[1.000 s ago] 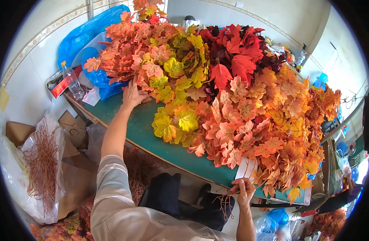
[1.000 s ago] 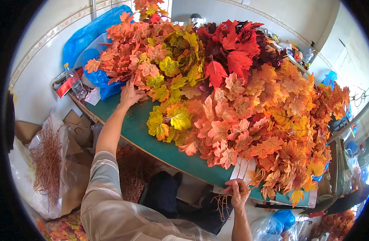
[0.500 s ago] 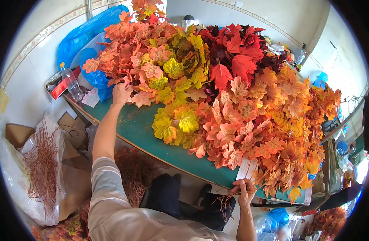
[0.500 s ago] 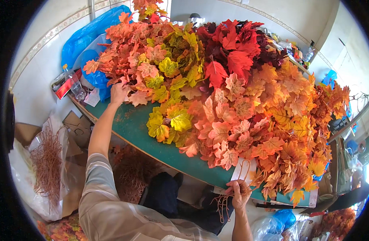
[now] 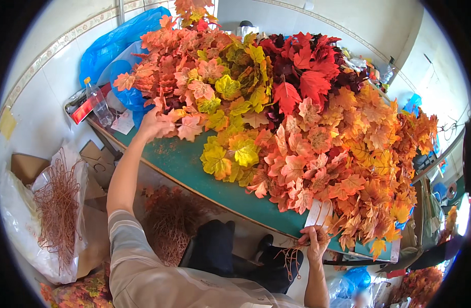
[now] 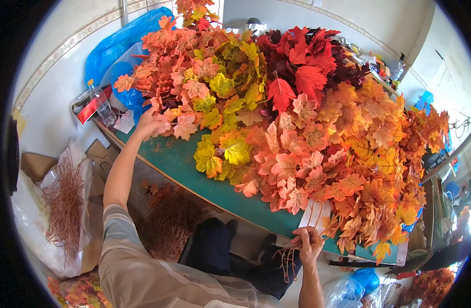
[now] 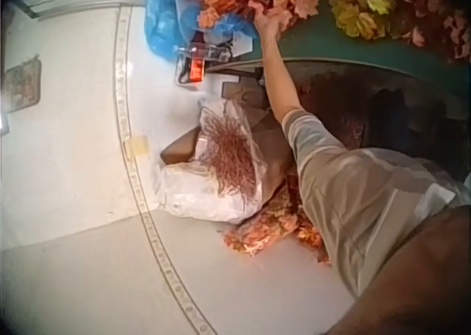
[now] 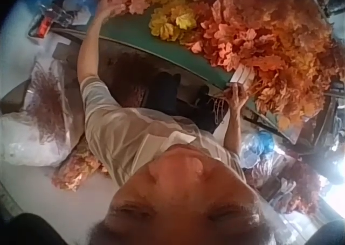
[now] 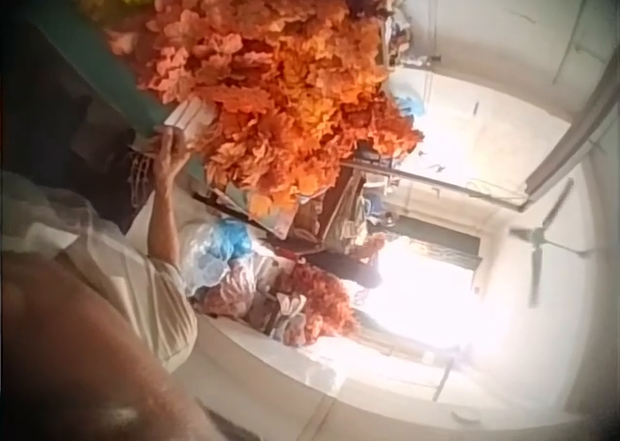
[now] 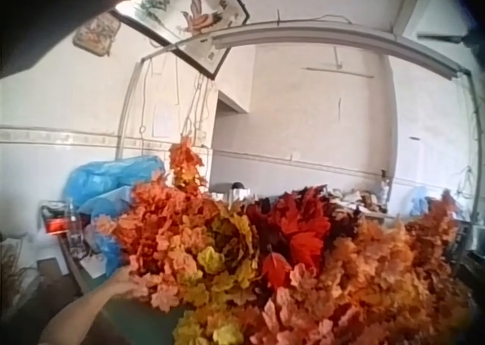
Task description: The person assembles artificial maple leaf branches by attaching plastic leaves to wire stems by hand.
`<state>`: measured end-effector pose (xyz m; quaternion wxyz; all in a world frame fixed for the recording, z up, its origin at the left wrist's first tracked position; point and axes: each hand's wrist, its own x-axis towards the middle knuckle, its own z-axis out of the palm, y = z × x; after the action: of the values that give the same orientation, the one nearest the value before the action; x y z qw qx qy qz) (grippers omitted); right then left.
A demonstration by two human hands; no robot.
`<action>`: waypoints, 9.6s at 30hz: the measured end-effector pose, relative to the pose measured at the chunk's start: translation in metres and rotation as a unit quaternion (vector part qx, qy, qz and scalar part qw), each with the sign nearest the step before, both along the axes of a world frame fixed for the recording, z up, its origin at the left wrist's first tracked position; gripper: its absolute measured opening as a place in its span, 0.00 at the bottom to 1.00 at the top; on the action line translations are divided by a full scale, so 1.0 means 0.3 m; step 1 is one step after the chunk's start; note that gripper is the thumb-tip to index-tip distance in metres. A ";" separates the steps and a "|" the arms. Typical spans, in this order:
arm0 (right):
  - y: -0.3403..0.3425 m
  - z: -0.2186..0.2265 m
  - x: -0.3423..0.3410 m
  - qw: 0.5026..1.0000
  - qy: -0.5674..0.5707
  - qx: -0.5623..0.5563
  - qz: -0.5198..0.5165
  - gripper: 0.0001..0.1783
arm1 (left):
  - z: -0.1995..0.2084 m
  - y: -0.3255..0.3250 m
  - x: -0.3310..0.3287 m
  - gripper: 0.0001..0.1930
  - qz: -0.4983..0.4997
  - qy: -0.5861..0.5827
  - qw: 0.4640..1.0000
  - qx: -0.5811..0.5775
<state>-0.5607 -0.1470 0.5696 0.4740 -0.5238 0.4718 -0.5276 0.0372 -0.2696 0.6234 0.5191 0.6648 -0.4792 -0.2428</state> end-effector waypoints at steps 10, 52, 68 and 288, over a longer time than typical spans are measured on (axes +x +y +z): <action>-0.011 0.004 0.002 1.000 0.011 -0.011 -0.006 0.14 | -0.032 -0.070 -0.004 0.35 0.024 -0.185 0.982 -0.043; -0.011 0.015 0.008 0.998 0.031 0.034 -0.045 0.14 | 0.060 -0.412 0.221 0.21 0.116 -0.448 0.869 0.173; -0.019 0.006 0.011 0.999 0.023 0.029 -0.041 0.14 | 0.136 -0.299 0.376 0.17 0.217 -0.468 0.851 -0.102; 0.528 -0.200 -0.741 0.917 0.055 0.383 0.098 0.15 | -0.336 0.695 0.014 0.10 0.011 0.021 0.941 0.338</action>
<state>-0.7829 0.0113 0.5096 0.6606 -0.3741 0.6096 -0.2283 0.0415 -0.0611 0.5225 0.2762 0.8014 -0.3500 -0.3987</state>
